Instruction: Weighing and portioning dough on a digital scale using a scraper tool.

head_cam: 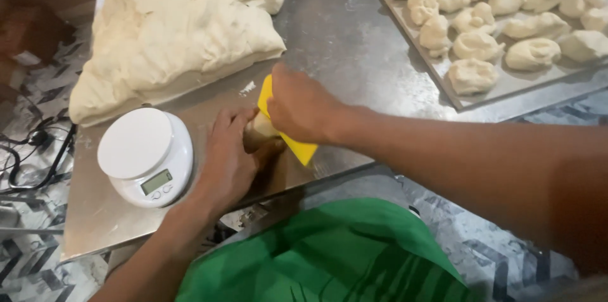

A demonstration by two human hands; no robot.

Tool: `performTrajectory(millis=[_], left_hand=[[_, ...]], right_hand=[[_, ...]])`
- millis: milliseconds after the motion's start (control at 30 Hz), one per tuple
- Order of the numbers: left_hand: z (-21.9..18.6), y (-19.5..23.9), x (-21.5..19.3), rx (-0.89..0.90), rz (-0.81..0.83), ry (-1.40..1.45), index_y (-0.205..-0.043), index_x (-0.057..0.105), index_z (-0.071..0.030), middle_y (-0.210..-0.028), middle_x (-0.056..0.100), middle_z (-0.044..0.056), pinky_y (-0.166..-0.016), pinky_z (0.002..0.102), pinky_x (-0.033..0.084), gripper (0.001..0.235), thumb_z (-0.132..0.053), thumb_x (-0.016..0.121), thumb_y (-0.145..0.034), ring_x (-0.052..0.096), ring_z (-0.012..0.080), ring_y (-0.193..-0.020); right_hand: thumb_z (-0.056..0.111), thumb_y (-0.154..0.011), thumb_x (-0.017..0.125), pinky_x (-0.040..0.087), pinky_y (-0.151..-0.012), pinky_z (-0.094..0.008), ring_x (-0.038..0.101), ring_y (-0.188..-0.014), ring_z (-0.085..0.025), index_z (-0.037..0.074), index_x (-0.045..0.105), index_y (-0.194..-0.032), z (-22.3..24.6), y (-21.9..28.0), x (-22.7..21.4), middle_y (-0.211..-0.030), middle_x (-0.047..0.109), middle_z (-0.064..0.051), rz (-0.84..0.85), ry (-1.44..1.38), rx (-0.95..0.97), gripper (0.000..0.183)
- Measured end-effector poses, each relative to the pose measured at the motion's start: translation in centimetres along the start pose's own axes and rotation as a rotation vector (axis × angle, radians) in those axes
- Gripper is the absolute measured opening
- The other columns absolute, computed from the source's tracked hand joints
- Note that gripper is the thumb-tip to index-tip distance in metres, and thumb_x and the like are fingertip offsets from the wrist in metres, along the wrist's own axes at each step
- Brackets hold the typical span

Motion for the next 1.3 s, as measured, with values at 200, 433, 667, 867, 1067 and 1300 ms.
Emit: performTrajectory(millis=[200,433,667,867,1067,1300], left_hand=[[1.0,0.5,-1.2,-0.04,0.093,0.114,-0.131,0.062,-0.002,-0.126,0.058,0.019,-0.099,0.044,0.045,0.056,-0.02,0.081,-0.081,0.054,0.0378,-0.118],[0.6,0.7,-2.6,-0.184,0.117,0.322,-0.116,0.054,-0.001,-0.117,0.067,0.015,-0.088,0.04,0.057,0.04,-0.011,0.071,-0.081,0.068,0.0281,-0.108],[5.6,2.5,-8.0,-0.566,-0.361,0.294,-0.136,0.044,-0.008,-0.132,0.055,0.014,-0.068,0.057,0.051,0.06,-0.044,0.065,-0.092,0.062,0.0377,-0.097],[8.4,2.3,-7.3,-0.072,-0.312,-0.69,-0.156,0.028,0.012,-0.154,0.035,0.043,-0.109,0.061,0.007,0.112,-0.068,0.073,-0.092,0.014,0.0498,-0.144],[1.5,-1.9,0.5,0.114,-0.007,-0.199,-0.125,0.046,-0.005,-0.154,0.038,0.028,-0.121,0.051,0.023,0.061,-0.048,0.074,-0.094,0.031,0.0446,-0.147],[-3.1,-3.5,3.4,0.049,0.195,-0.074,-0.14,0.048,-0.003,-0.142,0.051,0.026,-0.11,0.053,0.04,0.054,-0.036,0.061,-0.099,0.047,0.0438,-0.133]], right_hand=[[0.016,-0.074,0.076,0.053,-0.076,-0.056,0.066,-0.09,-0.051,-0.004,0.05,-0.104,4.8,0.5,-1.5,-0.095,0.068,-0.031,0.183,0.116,0.039,0.044],[0.021,-0.091,0.063,0.051,-0.082,-0.057,0.066,-0.095,-0.052,-0.005,0.048,-0.112,0.6,-3.3,3.4,-0.1,0.068,-0.031,0.198,0.03,0.052,0.036],[0.029,-0.094,0.064,0.049,-0.084,-0.055,0.063,-0.1,-0.048,-0.003,0.048,-0.117,0.3,0.0,1.7,-0.106,0.066,-0.03,0.154,-0.109,0.06,0.042],[0.031,-0.091,0.062,0.058,-0.08,-0.043,0.073,-0.092,-0.028,0.002,0.062,-0.12,0.7,1.4,-5.7,-0.107,0.075,-0.018,0.206,-0.652,0.694,0.041],[0.03,-0.091,0.068,0.054,-0.083,-0.046,0.066,-0.106,-0.034,0.0,0.053,-0.127,-8.1,2.9,-7.9,-0.125,0.063,-0.023,-0.024,-0.029,0.549,0.049],[0.041,-0.094,0.063,0.051,-0.091,-0.054,0.065,-0.107,-0.048,0.001,0.051,-0.128,-3.7,5.6,-5.9,-0.113,0.068,-0.03,0.067,0.056,0.573,0.054]])
Point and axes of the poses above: each hand's wrist, its own y-axis away from the middle knuckle, its own x-axis out of the palm, z = x × y, the point moved 1 cm from there along -y, towards the middle knuckle
